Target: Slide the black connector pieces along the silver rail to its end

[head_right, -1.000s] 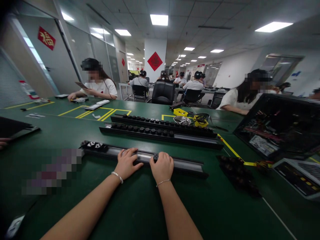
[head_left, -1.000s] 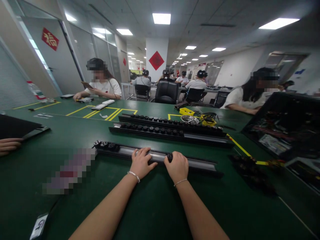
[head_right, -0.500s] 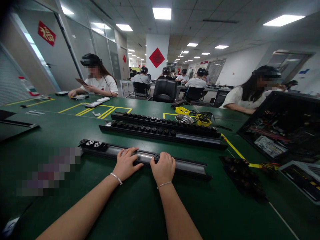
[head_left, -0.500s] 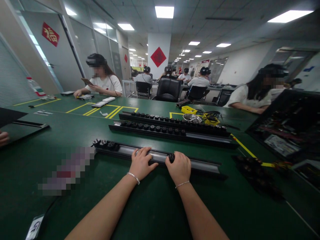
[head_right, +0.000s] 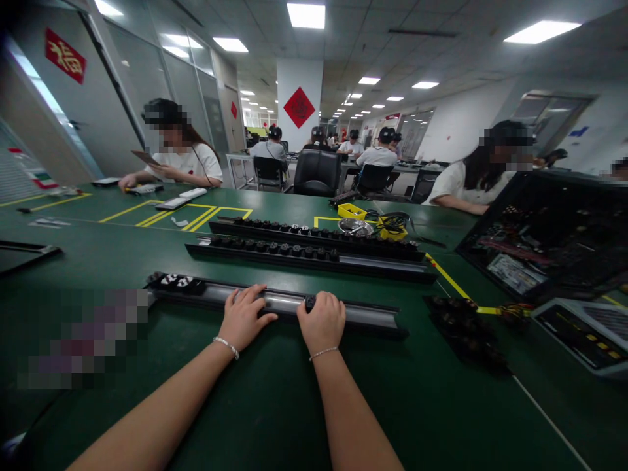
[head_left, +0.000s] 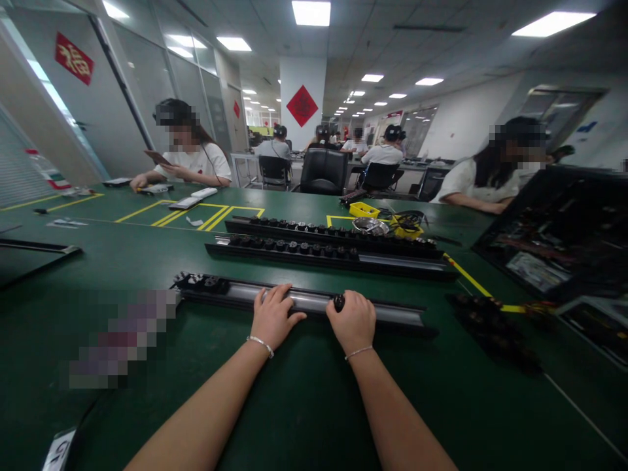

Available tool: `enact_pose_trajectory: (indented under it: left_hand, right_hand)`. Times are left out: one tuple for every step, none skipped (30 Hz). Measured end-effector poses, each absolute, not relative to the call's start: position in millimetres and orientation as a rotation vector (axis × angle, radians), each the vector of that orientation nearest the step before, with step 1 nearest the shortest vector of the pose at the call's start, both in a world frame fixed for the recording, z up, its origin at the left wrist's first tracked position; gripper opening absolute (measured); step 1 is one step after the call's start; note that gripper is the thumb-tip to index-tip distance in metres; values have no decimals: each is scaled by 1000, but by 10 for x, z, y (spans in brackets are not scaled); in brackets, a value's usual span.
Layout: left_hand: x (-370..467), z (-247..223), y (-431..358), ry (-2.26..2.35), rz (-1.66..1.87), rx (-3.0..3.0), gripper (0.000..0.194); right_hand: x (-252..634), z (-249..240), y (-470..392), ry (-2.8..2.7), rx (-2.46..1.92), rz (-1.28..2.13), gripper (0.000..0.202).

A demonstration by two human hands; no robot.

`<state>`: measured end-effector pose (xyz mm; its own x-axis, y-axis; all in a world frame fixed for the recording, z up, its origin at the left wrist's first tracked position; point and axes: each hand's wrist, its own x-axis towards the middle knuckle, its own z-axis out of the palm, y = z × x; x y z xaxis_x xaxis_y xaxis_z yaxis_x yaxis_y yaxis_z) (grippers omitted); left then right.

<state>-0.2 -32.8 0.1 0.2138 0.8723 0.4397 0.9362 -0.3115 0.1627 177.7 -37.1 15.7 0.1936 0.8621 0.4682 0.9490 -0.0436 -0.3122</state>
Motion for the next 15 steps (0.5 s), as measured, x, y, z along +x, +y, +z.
enact_pose_trajectory:
  left_hand:
    - [8,-9,-321,-1758,-696,-2331,23]
    - [17,-17,-314,-1762,-697,-2327,23]
    - [25,-22,-309,-1764,-697,-2325,23]
    - [30,-24,-305,-1765,-698,-2323,23]
    - [33,-23,-302,-1764,-698,-2323,23]
    - [34,-20,-301,-1763,-698,-2323,24]
    - [33,-15,-301,-1762,-697,-2325,24]
    - [32,-8,-301,-1762,-697,-2327,24]
    - [30,-1,-303,-1762,-697,-2329,24]
    - [29,6,-304,-1761,-695,-2333,24]
    - [28,13,-306,-1761,-693,-2336,24]
    - [27,19,-308,-1760,-689,-2339,24]
    - [26,24,-309,-1760,-687,-2343,24]
    - [26,27,-311,-1761,-686,-2347,25]
    - [25,29,-312,-1764,-688,-2351,25]
  right_hand:
    - [1788,157,-362,-1681,-1922,-206,20]
    - [1799,157,-354,-1676,-1924,-205,19]
    - [1811,158,-348,-1671,-1929,-201,19]
    - [1824,159,-343,-1666,-1936,-195,18]
    - [1838,161,-340,-1663,-1942,-188,17]
    - [1853,163,-340,-1662,-1946,-180,17]
    - [1868,164,-341,-1661,-1948,-174,17]
    - [1882,165,-343,-1663,-1947,-167,17]
    - [1895,166,-347,-1667,-1945,-161,18]
    - [1904,165,-350,-1671,-1943,-155,19]
    - [1911,163,-353,-1672,-1942,-151,21]
    - [1915,160,-355,-1670,-1942,-149,23]
    - [1917,156,-357,-1668,-1941,-147,24]
    - [1917,151,-356,-1664,-1940,-144,25]
    - [1918,145,-355,-1661,-1938,-143,26]
